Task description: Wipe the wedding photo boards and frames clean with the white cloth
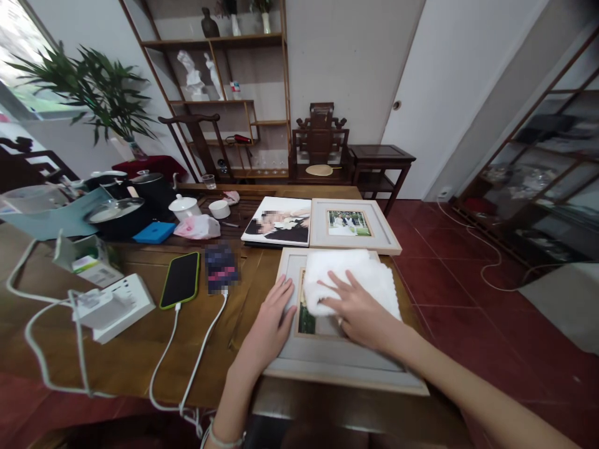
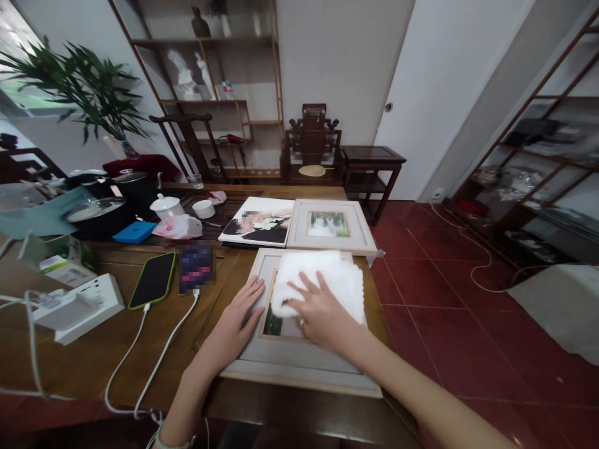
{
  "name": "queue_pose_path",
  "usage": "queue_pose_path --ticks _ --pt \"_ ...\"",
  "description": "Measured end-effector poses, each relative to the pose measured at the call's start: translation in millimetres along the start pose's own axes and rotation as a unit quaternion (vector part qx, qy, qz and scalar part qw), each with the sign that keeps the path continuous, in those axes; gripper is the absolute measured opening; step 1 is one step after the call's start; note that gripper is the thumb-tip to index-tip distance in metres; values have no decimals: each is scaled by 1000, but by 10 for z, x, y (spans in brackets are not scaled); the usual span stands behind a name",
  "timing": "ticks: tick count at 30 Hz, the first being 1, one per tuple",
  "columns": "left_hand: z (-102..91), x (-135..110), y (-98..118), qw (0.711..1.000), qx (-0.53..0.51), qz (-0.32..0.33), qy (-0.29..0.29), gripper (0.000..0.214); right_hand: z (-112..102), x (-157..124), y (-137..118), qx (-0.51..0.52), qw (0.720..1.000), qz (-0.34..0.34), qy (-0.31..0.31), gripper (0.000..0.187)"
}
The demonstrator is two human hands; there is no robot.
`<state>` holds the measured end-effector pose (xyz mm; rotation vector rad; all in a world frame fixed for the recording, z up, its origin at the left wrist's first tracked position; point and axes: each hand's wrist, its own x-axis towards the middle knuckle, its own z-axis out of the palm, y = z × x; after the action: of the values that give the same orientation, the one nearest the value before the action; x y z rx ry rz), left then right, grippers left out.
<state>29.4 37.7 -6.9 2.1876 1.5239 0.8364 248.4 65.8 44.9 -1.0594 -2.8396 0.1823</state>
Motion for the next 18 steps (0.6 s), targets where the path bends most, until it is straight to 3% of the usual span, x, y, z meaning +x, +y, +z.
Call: queue_pose_path --ticks 5,9,13,18 --pt "-13 -5 16 1000 8 -13 -14 44 -166 -415 -470 97 989 -25 -107 38" --pt "-24 -12 38 1000 8 -12 -20 43 -147 -588 -642 111 985 -61 -120 27" --pt "-26 -10 43 1000 6 -13 -18 42 -9 -596 -574 84 993 -48 -64 32" --pt "-8 -3 37 1000 -2 -1 -7 41 148 -405 -131 -1 998 35 59 46"
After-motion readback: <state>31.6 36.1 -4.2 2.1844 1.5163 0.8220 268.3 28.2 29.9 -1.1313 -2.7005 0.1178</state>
